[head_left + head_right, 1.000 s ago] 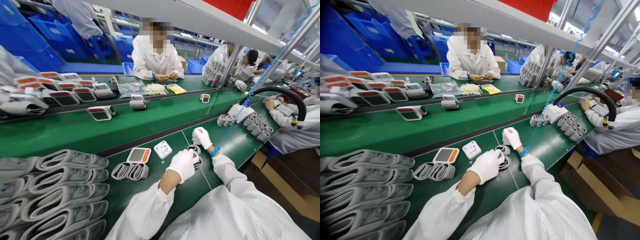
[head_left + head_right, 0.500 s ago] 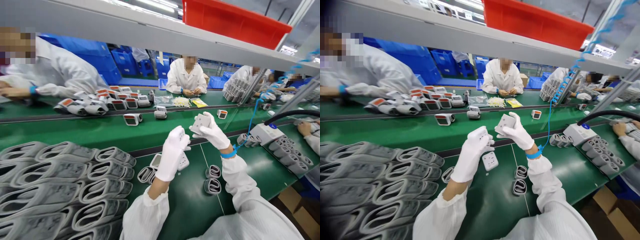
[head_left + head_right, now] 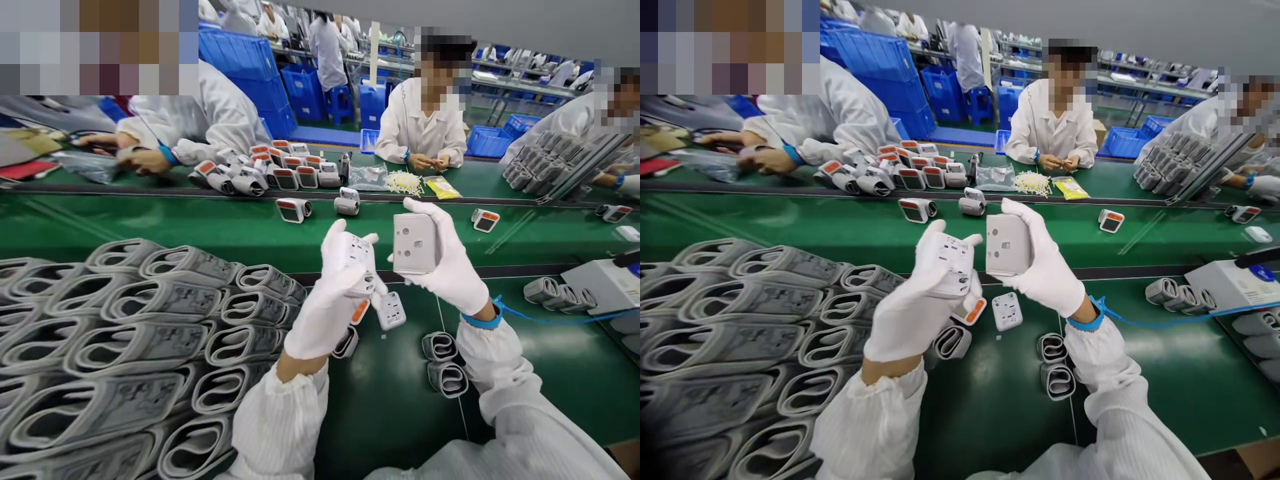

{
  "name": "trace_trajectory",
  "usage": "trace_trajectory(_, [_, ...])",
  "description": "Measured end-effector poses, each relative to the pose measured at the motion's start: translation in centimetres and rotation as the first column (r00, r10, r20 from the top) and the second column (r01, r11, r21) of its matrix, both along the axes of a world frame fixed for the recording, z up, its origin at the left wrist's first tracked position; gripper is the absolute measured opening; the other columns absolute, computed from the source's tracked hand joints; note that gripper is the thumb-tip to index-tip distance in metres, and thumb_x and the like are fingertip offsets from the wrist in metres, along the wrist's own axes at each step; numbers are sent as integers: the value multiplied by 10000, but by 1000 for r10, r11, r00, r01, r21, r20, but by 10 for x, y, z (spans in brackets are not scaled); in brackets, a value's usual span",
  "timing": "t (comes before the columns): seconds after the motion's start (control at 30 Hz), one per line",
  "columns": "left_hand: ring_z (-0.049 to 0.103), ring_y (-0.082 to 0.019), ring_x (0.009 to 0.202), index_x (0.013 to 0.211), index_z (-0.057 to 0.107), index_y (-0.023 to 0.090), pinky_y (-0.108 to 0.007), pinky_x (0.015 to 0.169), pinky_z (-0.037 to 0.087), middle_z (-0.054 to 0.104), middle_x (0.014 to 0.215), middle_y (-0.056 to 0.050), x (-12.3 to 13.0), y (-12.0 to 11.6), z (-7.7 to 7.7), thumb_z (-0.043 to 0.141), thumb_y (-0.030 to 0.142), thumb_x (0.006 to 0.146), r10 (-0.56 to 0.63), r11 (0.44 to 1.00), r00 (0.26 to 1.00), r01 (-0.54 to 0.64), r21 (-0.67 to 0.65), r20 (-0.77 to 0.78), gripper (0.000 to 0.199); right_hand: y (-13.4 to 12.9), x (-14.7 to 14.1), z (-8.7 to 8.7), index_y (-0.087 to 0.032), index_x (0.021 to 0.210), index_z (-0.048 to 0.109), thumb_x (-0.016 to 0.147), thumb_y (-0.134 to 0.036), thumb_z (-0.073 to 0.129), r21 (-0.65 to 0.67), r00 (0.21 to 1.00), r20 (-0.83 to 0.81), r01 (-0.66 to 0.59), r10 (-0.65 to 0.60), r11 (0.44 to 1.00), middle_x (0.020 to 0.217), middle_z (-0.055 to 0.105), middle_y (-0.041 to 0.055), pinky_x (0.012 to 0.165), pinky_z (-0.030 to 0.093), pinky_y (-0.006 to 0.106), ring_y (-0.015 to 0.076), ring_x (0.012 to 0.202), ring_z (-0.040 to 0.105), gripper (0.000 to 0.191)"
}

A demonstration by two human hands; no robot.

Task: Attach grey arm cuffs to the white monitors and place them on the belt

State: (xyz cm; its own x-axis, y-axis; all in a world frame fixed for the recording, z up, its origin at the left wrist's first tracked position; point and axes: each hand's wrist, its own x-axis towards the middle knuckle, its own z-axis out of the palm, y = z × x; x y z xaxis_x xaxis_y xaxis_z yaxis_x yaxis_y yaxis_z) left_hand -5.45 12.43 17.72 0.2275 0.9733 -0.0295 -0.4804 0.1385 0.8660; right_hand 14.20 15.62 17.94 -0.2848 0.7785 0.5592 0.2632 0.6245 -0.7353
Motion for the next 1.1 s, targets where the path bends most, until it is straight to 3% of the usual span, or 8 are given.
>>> trace_trajectory(0.1, [516,-84,422,1614,171,390,-247,410,398,741,1107,-61,-1,-1,2,632,561,903,3,999,1000,-4,38,22,865,0,0,0,-276,1442,440,779,-275,835,137,996,23,84,-88,987,1497,501,98,1231,430,484,308,1420,507,772])
trace_trajectory(0.2, [438,-78,343,1597,251,373,-222,318,284,728,903,-21,-1,0,3,499,774,893,63,997,998,-62,51,-15,848,1,-4,-3,-279,1452,427,762,-260,833,183,993,56,93,-105,979,1442,553,98,1190,473,471,292,1343,576,802])
trace_trajectory(0.37, [482,-124,361,1530,441,230,-230,311,321,579,599,27,-3,-1,-5,406,914,808,19,1000,990,-16,25,-142,995,0,-10,-8,-261,1457,452,775,-302,811,192,983,173,25,-59,981,1421,594,109,1116,536,447,285,1287,622,772])
trace_trajectory(0.53, [506,-139,403,1411,569,180,-246,346,364,609,606,-11,-5,-2,-16,384,918,813,5,1000,978,-9,-15,-208,968,5,-12,-13,-248,1466,490,783,-299,803,240,962,273,-48,-20,970,1421,625,100,1122,539,428,272,1292,632,754])
trace_trajectory(0.63, [534,-149,429,1428,555,185,-246,358,373,608,616,-14,-5,-2,-18,386,902,831,31,999,977,-38,-29,-210,949,6,-13,-16,-243,1483,497,795,-327,795,248,951,308,-61,-19,967,1433,624,100,1127,540,436,279,1296,634,755])
trace_trajectory(0.83, [481,-144,404,1489,504,191,-250,370,358,526,524,22,-9,-3,-20,369,902,833,47,999,965,-48,3,-257,977,6,-16,-21,-253,1501,500,777,-350,826,230,940,338,-44,-38,972,1444,624,91,1150,528,434,284,1314,627,800])
trace_trajectory(0.97, [498,-139,470,1452,525,158,-249,414,398,538,588,19,-10,-4,-16,423,921,791,71,997,961,-72,9,-267,1015,8,-18,-24,-261,1500,503,774,-343,829,222,944,326,-25,-50,975,1446,625,85,1156,526,430,282,1316,630,800])
trace_trajectory(1.1, [469,-122,483,1384,575,171,-239,446,402,521,609,27,-8,-5,-15,456,883,820,101,995,950,-103,10,-294,916,4,-20,-24,-248,1492,516,774,-283,816,232,933,354,-27,-59,972,1455,617,89,1164,525,419,286,1332,620,779])
